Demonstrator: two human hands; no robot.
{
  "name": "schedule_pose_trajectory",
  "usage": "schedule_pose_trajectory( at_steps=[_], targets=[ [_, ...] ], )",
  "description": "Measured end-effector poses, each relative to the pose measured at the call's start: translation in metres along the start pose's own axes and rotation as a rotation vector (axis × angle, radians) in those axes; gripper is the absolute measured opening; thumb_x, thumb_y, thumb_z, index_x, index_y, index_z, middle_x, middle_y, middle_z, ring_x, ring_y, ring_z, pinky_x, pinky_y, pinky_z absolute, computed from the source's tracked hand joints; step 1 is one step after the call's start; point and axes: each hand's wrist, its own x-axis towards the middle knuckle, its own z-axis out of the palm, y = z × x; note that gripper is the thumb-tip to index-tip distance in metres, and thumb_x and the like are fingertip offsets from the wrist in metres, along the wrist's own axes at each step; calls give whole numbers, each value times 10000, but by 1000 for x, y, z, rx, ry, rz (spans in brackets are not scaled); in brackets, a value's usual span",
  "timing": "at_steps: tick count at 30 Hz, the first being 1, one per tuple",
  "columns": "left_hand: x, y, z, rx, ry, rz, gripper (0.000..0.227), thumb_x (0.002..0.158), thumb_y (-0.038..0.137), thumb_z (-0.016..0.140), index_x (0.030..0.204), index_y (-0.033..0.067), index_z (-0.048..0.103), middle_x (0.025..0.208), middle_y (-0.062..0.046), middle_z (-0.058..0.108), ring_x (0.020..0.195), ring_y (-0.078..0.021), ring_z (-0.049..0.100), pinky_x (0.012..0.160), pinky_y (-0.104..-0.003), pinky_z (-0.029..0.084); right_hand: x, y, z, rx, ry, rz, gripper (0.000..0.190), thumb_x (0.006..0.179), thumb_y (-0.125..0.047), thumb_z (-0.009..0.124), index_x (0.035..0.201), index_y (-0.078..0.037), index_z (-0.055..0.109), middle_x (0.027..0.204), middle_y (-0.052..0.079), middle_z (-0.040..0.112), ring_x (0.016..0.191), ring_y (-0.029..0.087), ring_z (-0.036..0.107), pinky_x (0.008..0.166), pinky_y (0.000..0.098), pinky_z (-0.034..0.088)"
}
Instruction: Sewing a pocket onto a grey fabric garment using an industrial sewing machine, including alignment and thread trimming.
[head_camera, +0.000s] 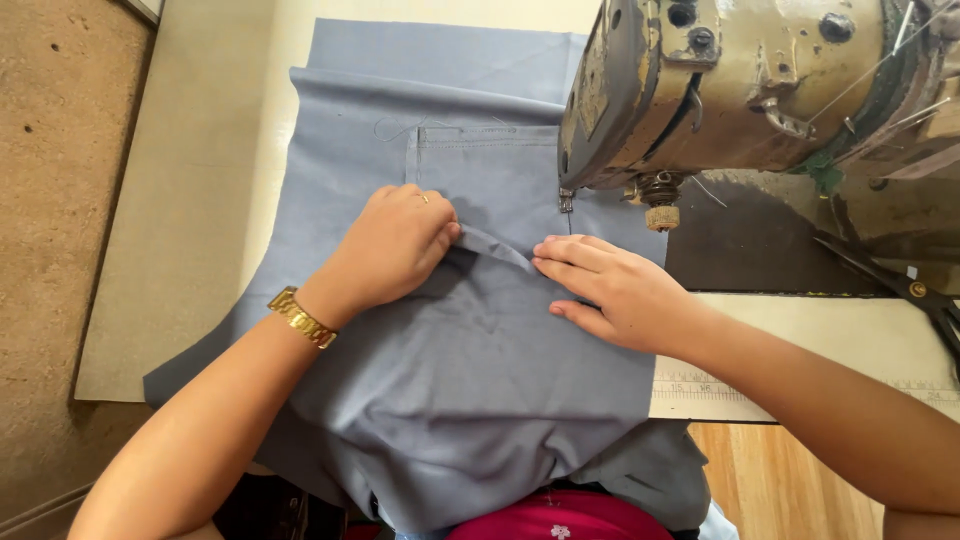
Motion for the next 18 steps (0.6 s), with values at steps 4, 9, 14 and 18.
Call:
schedule_pose_trajectory(
  at_steps=[4, 9, 14, 18],
  targets=[
    [3, -14, 23, 312, 76, 211, 396, 569, 343, 753, 760, 136, 474, 729, -8, 491, 796, -195, 532, 830, -365, 409, 2, -1, 0, -14, 14, -2, 321, 895, -206, 560, 1112, 30, 581, 1131, 122, 586, 1142, 298, 541, 961, 377, 434],
    [-8, -17, 6, 314, 351, 400, 107, 774, 126, 581, 741, 113, 480, 652, -32, 455, 648, -211, 507, 742, -337, 446, 0, -3, -2, -57, -4, -19, 320, 904, -215, 547, 1105, 32, 587, 1114, 126, 586, 1149, 295, 538, 964, 373, 437],
    [-32, -8, -5, 331, 372, 481, 153, 910, 107, 476, 787, 83, 564, 755, -69, 534, 781, -235, 559, 881, -371, 461, -4, 3, 1, -66, -25, -45, 346, 911, -233, 526, 1133, 28, 577, 1153, 131, 567, 1190, 295, 513, 1002, 374, 408],
    [-49, 5, -21, 196, 193, 286, 226, 815, 276, 597, 853, 57, 644, 895, -83, 634, 926, -243, 587, 921, -403, 414, -6, 2, 1, -85, -57, -54, 340, 915, -211, 507, 1149, 29, 562, 1196, 142, 550, 1214, 304, 492, 1023, 390, 382]
  ],
)
